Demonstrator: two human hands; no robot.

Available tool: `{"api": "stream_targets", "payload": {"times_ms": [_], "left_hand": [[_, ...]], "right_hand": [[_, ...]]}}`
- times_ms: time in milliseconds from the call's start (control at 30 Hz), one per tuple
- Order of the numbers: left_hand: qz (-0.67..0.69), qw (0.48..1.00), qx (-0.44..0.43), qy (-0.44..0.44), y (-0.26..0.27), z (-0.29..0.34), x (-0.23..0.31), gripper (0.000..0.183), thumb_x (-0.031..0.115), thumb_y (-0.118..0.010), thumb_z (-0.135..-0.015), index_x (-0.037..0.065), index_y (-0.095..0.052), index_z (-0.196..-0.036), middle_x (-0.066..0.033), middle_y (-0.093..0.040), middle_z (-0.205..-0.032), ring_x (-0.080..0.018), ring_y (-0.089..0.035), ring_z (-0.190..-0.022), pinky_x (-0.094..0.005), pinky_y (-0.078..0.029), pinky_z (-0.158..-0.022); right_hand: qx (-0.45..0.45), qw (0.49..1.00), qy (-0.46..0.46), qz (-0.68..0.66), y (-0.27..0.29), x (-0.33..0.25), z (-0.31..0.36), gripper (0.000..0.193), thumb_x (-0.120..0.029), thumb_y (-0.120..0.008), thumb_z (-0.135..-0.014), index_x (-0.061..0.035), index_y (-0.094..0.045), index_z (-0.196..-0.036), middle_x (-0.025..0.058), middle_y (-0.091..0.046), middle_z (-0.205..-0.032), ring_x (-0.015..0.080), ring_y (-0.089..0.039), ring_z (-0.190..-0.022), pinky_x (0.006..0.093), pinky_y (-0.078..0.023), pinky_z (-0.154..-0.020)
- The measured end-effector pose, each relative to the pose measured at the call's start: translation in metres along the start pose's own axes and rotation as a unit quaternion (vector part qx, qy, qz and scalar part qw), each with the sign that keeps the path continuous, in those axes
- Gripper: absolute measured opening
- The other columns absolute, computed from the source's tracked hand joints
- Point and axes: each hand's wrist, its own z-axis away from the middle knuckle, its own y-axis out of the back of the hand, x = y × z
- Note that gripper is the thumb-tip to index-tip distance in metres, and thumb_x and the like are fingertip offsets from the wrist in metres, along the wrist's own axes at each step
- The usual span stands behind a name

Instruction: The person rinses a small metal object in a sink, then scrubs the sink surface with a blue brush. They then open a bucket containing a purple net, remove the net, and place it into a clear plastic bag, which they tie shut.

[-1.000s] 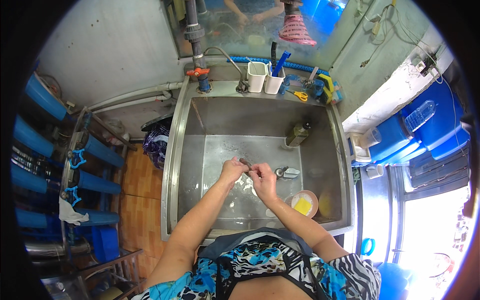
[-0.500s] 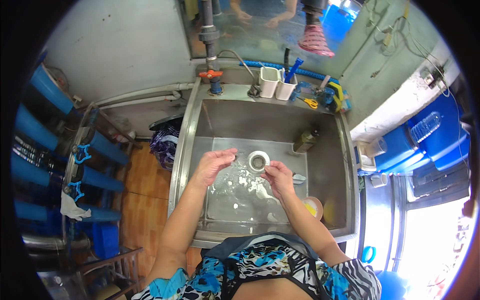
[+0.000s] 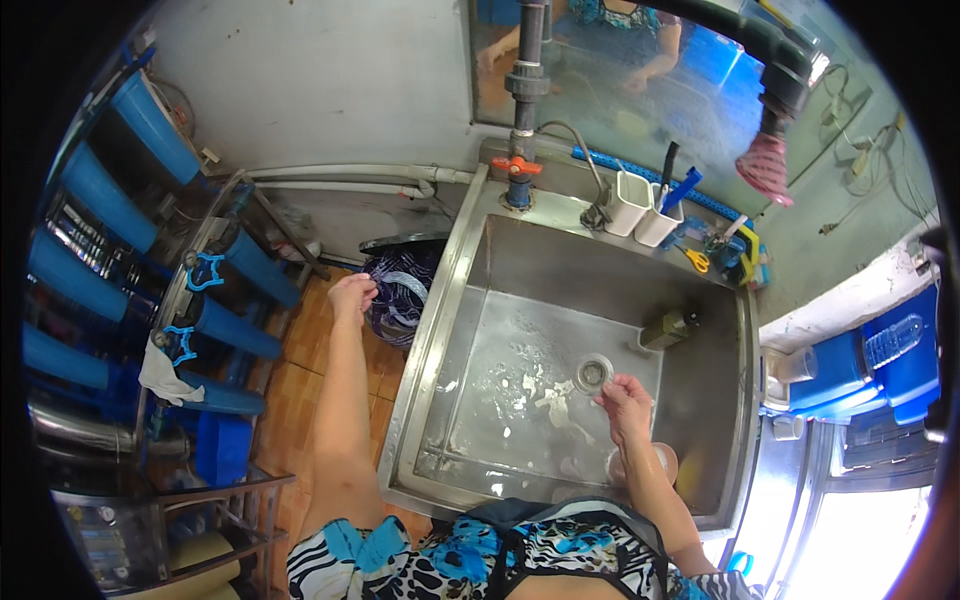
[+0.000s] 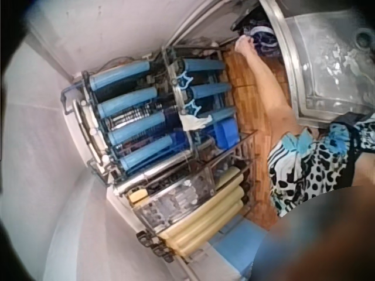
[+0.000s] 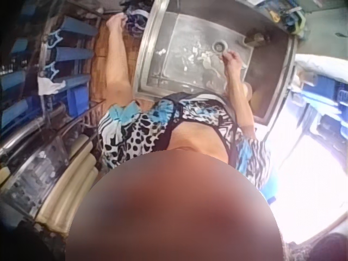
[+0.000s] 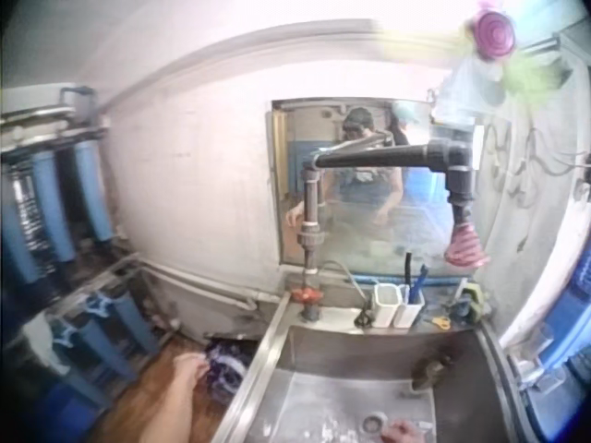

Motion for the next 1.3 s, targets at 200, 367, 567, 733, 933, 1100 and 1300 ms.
{"api": "stream_targets", "payload": {"times_ms": [200,367,567,733,933,1100,1300], "left_hand": [[-0.18,0.98,0.026,0.083,-0.029,-0.089,-0.038,0.004,0.0,-0.063,-0.073,0.004,-0.063,-0.072,-0.008,-0.063,-0.066,-0.0164,-0.057,-0.046,-0.0251,-0.038,-0.04],[0.013,0.997,0.033,0.066,-0.055,-0.119,-0.044,0.007,-0.005,-0.062,-0.076,0.001,-0.062,-0.071,-0.0106,-0.06,-0.063,-0.018,-0.054,-0.046,-0.0265,-0.036,-0.038],[-0.105,0.993,0.045,-0.03,-0.062,-0.125,-0.038,0.029,0.001,-0.08,-0.06,0.001,-0.065,-0.084,-0.0104,-0.066,-0.077,-0.0184,-0.061,-0.06,-0.0293,-0.048,-0.055],[-0.31,0.923,0.179,-0.142,-0.084,-0.082,-0.01,0.053,0.006,-0.071,-0.066,0.002,-0.054,-0.117,-0.0188,-0.06,-0.113,-0.035,-0.055,-0.109,-0.0407,-0.043,-0.095],[-0.322,0.742,0.02,-0.587,-0.163,0.006,0.046,0.046,0.004,-0.061,-0.071,0.004,-0.053,-0.116,-0.018,-0.053,-0.124,-0.0365,-0.048,-0.117,-0.0447,-0.037,-0.1],[-0.491,0.58,-0.133,-0.636,-0.229,0.051,0.066,0.039,0.008,-0.065,-0.072,0.014,-0.064,-0.11,-0.0167,-0.036,-0.144,-0.0361,-0.035,-0.132,-0.0468,-0.037,-0.101],[-0.52,0.603,-0.102,-0.597,-0.28,0.042,0.055,0.041,0.005,-0.06,-0.078,0.009,-0.061,-0.118,-0.0251,-0.032,-0.143,-0.0415,-0.03,-0.134,-0.048,-0.036,-0.103]], "right_hand": [[0.013,1.0,0.001,0.02,-0.007,0.001,-0.008,0.015,0.004,-0.062,-0.083,-0.0019,-0.055,-0.096,0.0057,-0.061,-0.083,0.0147,-0.062,-0.069,0.0292,-0.056,-0.064],[0.002,1.0,0.003,0.023,-0.02,0.0,-0.012,0.015,0.003,-0.062,-0.084,-0.0023,-0.055,-0.096,0.0057,-0.061,-0.086,0.0151,-0.062,-0.074,0.0298,-0.056,-0.066],[-0.027,1.0,-0.002,-0.006,-0.037,-0.006,-0.013,0.016,0.004,-0.062,-0.083,-0.0013,-0.056,-0.097,0.0066,-0.062,-0.084,0.0145,-0.063,-0.072,0.0304,-0.058,-0.067],[-0.078,0.99,-0.072,-0.093,-0.038,-0.013,-0.013,0.013,0.002,-0.061,-0.085,-0.0027,-0.057,-0.097,0.0085,-0.064,-0.09,0.0174,-0.065,-0.078,0.0307,-0.059,-0.07],[-0.102,0.979,-0.11,-0.136,-0.039,-0.018,-0.016,0.013,0.002,-0.059,-0.086,-0.0004,-0.054,-0.098,0.0102,-0.061,-0.091,0.0185,-0.064,-0.077,0.0309,-0.059,-0.07],[-0.067,0.987,-0.092,-0.112,-0.034,-0.03,-0.023,0.015,0.001,-0.06,-0.086,-0.0003,-0.052,-0.098,0.0089,-0.059,-0.089,0.018,-0.062,-0.076,0.0303,-0.058,-0.068],[-0.06,0.981,-0.088,-0.162,-0.021,-0.047,-0.025,0.019,0.002,-0.059,-0.086,-0.0015,-0.051,-0.102,0.0084,-0.059,-0.088,0.0196,-0.063,-0.077,0.0298,-0.058,-0.068]]}}
